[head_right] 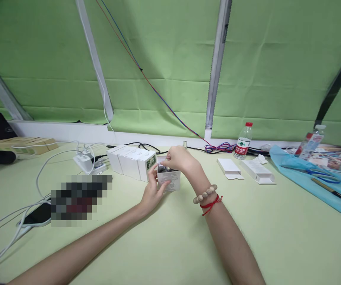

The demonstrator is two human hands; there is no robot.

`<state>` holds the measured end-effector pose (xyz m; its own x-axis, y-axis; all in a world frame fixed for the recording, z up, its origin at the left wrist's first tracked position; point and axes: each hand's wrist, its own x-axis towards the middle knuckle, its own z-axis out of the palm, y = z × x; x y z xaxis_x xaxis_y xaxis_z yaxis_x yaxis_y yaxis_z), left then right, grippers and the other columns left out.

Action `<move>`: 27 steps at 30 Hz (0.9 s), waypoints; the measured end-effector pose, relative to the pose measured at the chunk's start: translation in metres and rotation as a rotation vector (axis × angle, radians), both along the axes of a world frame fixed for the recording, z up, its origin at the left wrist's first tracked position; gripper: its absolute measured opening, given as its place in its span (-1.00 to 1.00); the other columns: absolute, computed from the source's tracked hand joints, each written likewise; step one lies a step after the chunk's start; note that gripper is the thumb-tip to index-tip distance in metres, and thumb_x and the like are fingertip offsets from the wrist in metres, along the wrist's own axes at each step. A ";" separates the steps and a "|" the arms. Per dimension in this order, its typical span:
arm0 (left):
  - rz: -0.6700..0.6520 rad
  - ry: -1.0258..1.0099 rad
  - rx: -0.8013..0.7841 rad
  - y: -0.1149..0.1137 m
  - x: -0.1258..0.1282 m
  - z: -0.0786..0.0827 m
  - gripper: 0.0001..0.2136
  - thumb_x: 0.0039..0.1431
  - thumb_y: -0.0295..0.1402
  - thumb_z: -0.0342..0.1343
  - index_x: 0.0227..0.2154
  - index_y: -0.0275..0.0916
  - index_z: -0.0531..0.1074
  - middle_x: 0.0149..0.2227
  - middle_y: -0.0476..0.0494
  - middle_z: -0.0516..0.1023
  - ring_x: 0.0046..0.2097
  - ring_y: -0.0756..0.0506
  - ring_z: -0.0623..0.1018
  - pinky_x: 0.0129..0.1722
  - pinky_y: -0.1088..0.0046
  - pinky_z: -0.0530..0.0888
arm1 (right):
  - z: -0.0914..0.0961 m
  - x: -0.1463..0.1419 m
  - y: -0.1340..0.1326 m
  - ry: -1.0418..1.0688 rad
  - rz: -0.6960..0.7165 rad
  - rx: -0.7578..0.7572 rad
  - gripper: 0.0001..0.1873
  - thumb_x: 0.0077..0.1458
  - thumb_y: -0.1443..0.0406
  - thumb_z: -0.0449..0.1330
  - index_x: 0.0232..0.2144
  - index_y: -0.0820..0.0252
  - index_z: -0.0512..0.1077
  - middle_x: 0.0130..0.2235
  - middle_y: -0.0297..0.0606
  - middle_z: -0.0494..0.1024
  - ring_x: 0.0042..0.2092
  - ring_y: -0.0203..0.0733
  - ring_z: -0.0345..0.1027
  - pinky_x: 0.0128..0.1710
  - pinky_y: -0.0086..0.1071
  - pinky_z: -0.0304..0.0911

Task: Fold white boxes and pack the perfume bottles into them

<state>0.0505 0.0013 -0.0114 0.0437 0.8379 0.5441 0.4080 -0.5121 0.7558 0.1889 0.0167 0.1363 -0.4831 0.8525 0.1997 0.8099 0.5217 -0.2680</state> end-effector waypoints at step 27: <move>-0.007 -0.038 -0.024 0.000 0.000 0.001 -0.41 0.17 -0.31 0.02 0.18 -0.10 -0.16 -0.03 -0.21 0.31 -0.08 -0.14 0.42 -0.14 0.30 0.40 | -0.001 -0.021 -0.010 -0.284 -0.176 -0.166 -0.75 0.22 0.32 0.00 -0.23 0.22 0.48 -0.26 -0.21 0.52 -0.30 -0.25 0.35 -0.47 -0.45 0.02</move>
